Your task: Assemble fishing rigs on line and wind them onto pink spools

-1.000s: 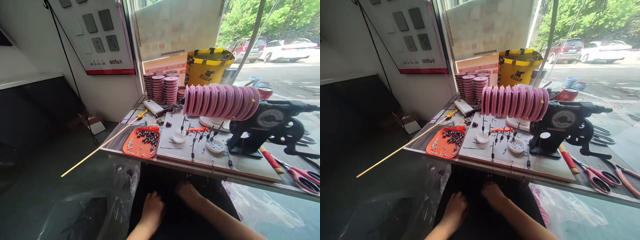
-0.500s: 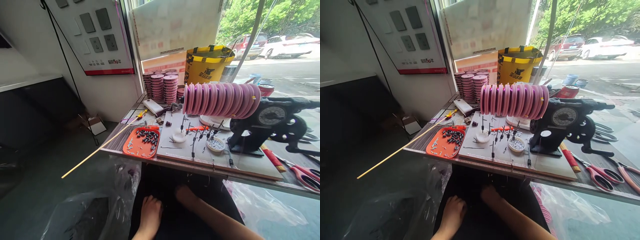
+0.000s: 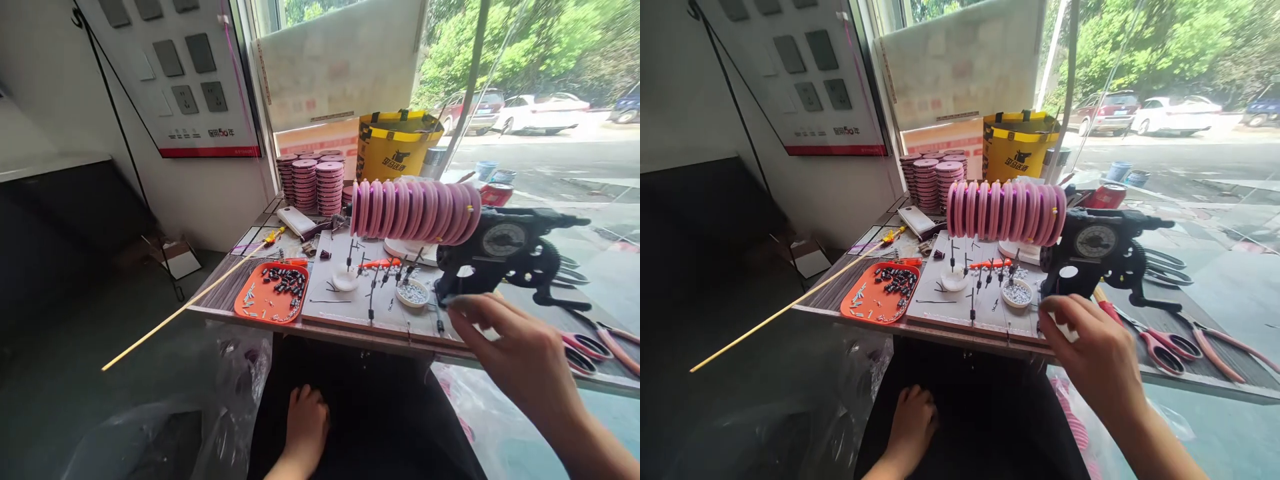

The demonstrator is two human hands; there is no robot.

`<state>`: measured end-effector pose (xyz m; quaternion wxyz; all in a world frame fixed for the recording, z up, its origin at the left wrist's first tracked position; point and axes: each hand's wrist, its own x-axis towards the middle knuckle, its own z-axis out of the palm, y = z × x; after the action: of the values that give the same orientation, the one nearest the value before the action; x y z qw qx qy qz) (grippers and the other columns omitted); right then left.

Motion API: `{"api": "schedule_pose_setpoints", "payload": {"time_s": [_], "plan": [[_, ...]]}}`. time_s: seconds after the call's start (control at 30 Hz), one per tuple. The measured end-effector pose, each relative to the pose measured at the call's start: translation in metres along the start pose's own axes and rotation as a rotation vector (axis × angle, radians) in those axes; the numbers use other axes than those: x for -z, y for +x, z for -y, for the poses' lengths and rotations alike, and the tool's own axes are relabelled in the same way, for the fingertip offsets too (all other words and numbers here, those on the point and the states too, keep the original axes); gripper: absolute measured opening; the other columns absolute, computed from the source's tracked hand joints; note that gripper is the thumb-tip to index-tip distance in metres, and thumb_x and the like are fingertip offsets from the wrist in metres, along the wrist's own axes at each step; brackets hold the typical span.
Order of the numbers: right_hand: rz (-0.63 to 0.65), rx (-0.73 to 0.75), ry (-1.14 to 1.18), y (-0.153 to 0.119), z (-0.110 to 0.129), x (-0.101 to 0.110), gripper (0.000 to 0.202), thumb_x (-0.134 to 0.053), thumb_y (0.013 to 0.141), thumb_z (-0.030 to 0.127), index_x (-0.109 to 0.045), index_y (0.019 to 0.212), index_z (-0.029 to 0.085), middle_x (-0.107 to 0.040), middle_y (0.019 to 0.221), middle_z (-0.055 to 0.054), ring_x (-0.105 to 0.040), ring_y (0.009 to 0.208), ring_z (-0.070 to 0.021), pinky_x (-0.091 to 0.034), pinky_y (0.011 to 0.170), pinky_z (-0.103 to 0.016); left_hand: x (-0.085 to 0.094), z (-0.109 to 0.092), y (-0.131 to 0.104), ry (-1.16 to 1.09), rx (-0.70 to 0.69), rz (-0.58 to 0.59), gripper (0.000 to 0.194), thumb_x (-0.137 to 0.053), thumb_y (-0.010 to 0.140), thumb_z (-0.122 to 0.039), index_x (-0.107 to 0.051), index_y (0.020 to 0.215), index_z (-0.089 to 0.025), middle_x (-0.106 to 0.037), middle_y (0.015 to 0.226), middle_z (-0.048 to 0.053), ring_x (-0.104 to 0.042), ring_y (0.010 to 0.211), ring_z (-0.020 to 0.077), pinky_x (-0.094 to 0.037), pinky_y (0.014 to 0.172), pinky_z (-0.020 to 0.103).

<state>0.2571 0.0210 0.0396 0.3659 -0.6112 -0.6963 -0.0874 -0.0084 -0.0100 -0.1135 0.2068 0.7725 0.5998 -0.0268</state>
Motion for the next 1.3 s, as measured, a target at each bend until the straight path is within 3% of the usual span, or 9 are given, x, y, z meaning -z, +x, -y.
{"api": "schedule_pose_setpoints", "payload": {"time_s": [0.3, 0.43, 0.57, 0.7, 0.8, 0.9, 1.07, 1.2, 1.3], "plan": [[0.280, -0.102, -0.268, 0.027, -0.010, -0.042, 0.021, -0.043, 0.079, 0.027, -0.062, 0.081, 0.019, -0.066, 0.073, -0.005, -0.060, 0.064, -0.0205, -0.032, 0.047, -0.025, -0.011, 0.000, 0.014, -0.080, 0.001, 0.058, 0.039, -0.034, 0.066, -0.001, -0.070, 0.074, -0.011, -0.066, 0.089, 0.015, -0.050, 0.102, 0.0286, -0.024, 0.094, 0.046], [0.156, -0.117, -0.181, 0.017, -0.007, -0.032, 0.025, -0.041, 0.081, 0.033, -0.062, 0.087, 0.020, -0.066, 0.076, -0.004, -0.060, 0.061, -0.0192, -0.033, 0.046, -0.024, 0.004, -0.002, 0.007, -0.285, 0.067, 0.021, 0.024, -0.044, 0.064, -0.008, -0.067, 0.067, -0.014, -0.067, 0.078, 0.010, -0.055, 0.088, 0.0271, -0.033, 0.085, 0.043], [0.065, -0.139, -0.126, 0.012, -0.002, -0.026, 0.026, -0.041, 0.081, 0.037, -0.060, 0.077, 0.020, -0.063, 0.067, -0.003, -0.058, 0.054, -0.0174, -0.034, 0.044, -0.024, 0.026, -0.009, -0.002, -0.615, 0.085, -0.007, 0.014, -0.048, 0.069, -0.019, -0.062, 0.069, -0.013, -0.066, 0.067, 0.005, -0.059, 0.067, 0.0187, -0.043, 0.062, 0.028], [0.022, -0.103, 0.077, 0.009, 0.019, -0.014, 0.020, -0.043, 0.081, 0.034, -0.056, 0.079, 0.019, -0.059, 0.062, -0.001, -0.054, 0.050, -0.0143, -0.039, 0.048, -0.023, 0.054, -0.025, -0.014, -0.978, 0.061, -0.033, 0.018, -0.058, 0.069, -0.031, -0.061, 0.066, -0.014, -0.066, 0.062, 0.003, -0.059, 0.063, 0.0147, -0.044, 0.061, 0.023], [0.144, 0.035, 0.228, -0.003, 0.032, -0.008, 0.019, -0.042, 0.083, 0.032, -0.056, 0.077, 0.021, -0.060, 0.068, -0.002, -0.056, 0.054, -0.0131, -0.042, 0.050, -0.021, 0.074, -0.042, -0.024, -1.486, 0.118, -0.075, 0.015, -0.074, 0.054, -0.026, -0.064, 0.057, -0.014, -0.063, 0.051, 0.000, -0.056, 0.053, 0.0110, -0.042, 0.056, 0.021], [0.186, 0.080, 0.039, -0.013, 0.027, -0.015, 0.026, -0.035, 0.086, 0.029, -0.059, 0.079, 0.020, -0.062, 0.073, -0.004, -0.060, 0.059, -0.0167, -0.043, 0.049, -0.024, 0.086, -0.055, -0.031, -1.711, 0.182, -0.133, 0.017, -0.079, 0.046, -0.021, -0.065, 0.053, -0.016, -0.063, 0.048, -0.001, -0.054, 0.047, 0.0081, -0.041, 0.052, 0.018], [0.374, 0.199, -0.176, 0.001, 0.005, -0.025, 0.026, -0.038, 0.082, 0.015, -0.059, 0.097, 0.020, -0.064, 0.086, -0.006, -0.062, 0.072, -0.0188, -0.043, 0.054, -0.025, 0.085, -0.060, -0.033, -1.801, 0.186, -0.130, 0.021, -0.082, 0.040, -0.023, -0.064, 0.049, -0.015, -0.062, 0.045, -0.001, -0.054, 0.043, 0.0068, -0.041, 0.048, 0.016], [0.622, 0.296, -0.224, 0.020, 0.007, -0.017, 0.024, -0.043, 0.075, 0.005, -0.061, 0.079, 0.021, -0.064, 0.078, -0.003, -0.060, 0.069, -0.0165, -0.039, 0.054, -0.022, 0.082, -0.058, -0.032, -1.792, 0.192, -0.142, 0.019, -0.081, 0.042, -0.022, -0.065, 0.050, -0.015, -0.062, 0.044, -0.002, -0.054, 0.043, 0.0064, -0.041, 0.048, 0.016], [0.640, 0.410, -0.255, 0.025, 0.011, -0.015, 0.023, -0.045, 0.072, 0.001, -0.060, 0.077, 0.018, -0.065, 0.079, -0.005, -0.061, 0.071, -0.0176, -0.040, 0.058, -0.024, 0.084, -0.060, -0.033, -1.791, 0.202, -0.154, 0.018, -0.081, 0.042, -0.021, -0.065, 0.050, -0.015, -0.062, 0.044, -0.001, -0.053, 0.043, 0.0064, -0.040, 0.048, 0.015]]}}
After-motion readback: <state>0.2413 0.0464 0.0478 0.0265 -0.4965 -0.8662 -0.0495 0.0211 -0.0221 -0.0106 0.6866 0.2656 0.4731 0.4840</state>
